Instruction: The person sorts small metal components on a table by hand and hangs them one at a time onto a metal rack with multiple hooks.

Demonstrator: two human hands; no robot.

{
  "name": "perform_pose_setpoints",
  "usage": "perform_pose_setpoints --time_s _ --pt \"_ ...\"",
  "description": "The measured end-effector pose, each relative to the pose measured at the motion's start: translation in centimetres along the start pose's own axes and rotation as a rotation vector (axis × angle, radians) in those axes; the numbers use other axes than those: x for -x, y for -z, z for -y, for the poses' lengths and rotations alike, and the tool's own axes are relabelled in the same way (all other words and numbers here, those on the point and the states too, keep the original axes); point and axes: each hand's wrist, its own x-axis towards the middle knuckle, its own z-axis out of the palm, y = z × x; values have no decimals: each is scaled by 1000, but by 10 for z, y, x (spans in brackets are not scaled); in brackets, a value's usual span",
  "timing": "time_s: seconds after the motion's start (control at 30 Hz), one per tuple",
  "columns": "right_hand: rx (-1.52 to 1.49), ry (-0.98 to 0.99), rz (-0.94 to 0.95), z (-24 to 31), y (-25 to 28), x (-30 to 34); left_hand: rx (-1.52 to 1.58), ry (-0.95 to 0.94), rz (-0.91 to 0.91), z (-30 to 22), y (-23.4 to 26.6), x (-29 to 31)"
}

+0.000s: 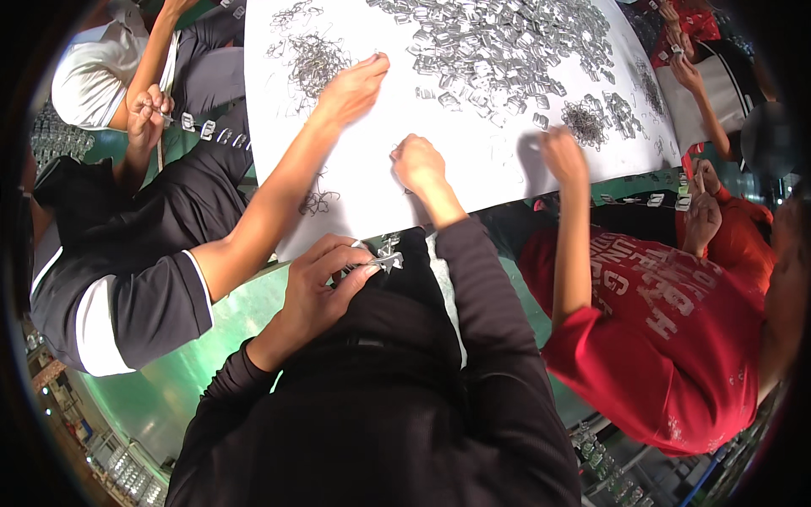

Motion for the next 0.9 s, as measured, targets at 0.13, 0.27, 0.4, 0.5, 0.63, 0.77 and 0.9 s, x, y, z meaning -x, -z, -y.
perform_pose_setpoints --time_s 0.13,0.27,0.4,0.5,0.63,0.77,0.9 --pt "-891 -26 192 23 80 89 -8 -6 5 -5 7 1" --pt "-1109 -16 141 51 110 170 -27 -38 -17 -6 6 3" --pt "-1016 70 -23 61 98 205 -43 -57 17 -13 4 0" --pt "-881 87 -126 55 85 211 -82 -75 31 -16 2 0" --pt "-868 126 -233 53 75 214 -108 -99 30 -16 -2 2" --pt "-831 129 -268 49 71 215 -121 -136 41 -15 -7 2" --pt "-872 166 -354 52 69 218 -75 -142 88 -13 -12 5"
